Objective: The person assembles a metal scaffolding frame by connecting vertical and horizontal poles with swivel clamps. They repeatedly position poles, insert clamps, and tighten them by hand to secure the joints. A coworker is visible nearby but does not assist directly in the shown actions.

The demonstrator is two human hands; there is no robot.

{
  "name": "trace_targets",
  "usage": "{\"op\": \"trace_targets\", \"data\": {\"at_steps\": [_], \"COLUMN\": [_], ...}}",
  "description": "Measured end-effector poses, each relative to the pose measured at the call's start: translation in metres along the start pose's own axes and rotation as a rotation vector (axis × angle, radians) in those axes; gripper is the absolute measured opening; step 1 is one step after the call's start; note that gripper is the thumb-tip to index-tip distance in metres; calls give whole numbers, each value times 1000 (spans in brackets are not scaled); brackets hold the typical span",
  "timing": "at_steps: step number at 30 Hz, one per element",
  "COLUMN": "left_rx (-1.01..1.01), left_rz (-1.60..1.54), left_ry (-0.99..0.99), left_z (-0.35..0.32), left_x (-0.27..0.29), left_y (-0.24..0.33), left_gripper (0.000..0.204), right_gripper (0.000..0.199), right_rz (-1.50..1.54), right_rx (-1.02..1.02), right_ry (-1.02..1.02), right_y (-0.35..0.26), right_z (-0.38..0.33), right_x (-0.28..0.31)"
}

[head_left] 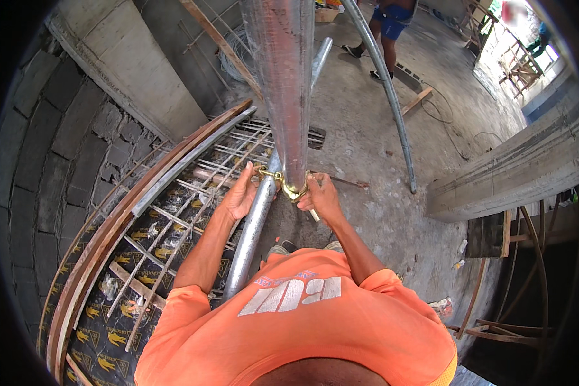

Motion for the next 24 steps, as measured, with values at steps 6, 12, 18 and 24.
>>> {"op": "trace_targets", "data": {"at_steps": [6, 12, 18, 24], "left_rx": [-90, -425, -432, -435], "left_rz": [529, 1089, 1502, 1629], "left_ry": [267, 646, 886, 1148], "left_z": [1, -9, -10, 3], "left_x": [-11, -57, -84, -105], "left_y": [-2, -18, -39, -53], "left_gripper": [119, 164, 153, 124], "right_gripper": [39, 53, 60, 64], "right_rz": [-95, -335, 61, 72], "right_rx": [27, 209, -98, -270], "right_ry": [-72, -120, -162, -283], "right_y": [-4, -1, 17, 17], "right_z": [3, 15, 24, 37], "right_x": [3, 6, 10, 25]}}
Point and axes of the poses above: each hand's wrist, its own z-axis towards the middle knuckle, its own x-axis out of the back of the hand, y = z × x, the point moved 1 cm from there along z, towards the middle knuckle, and after that the axes turned 11 degrees about x, right-handed, at the moved point
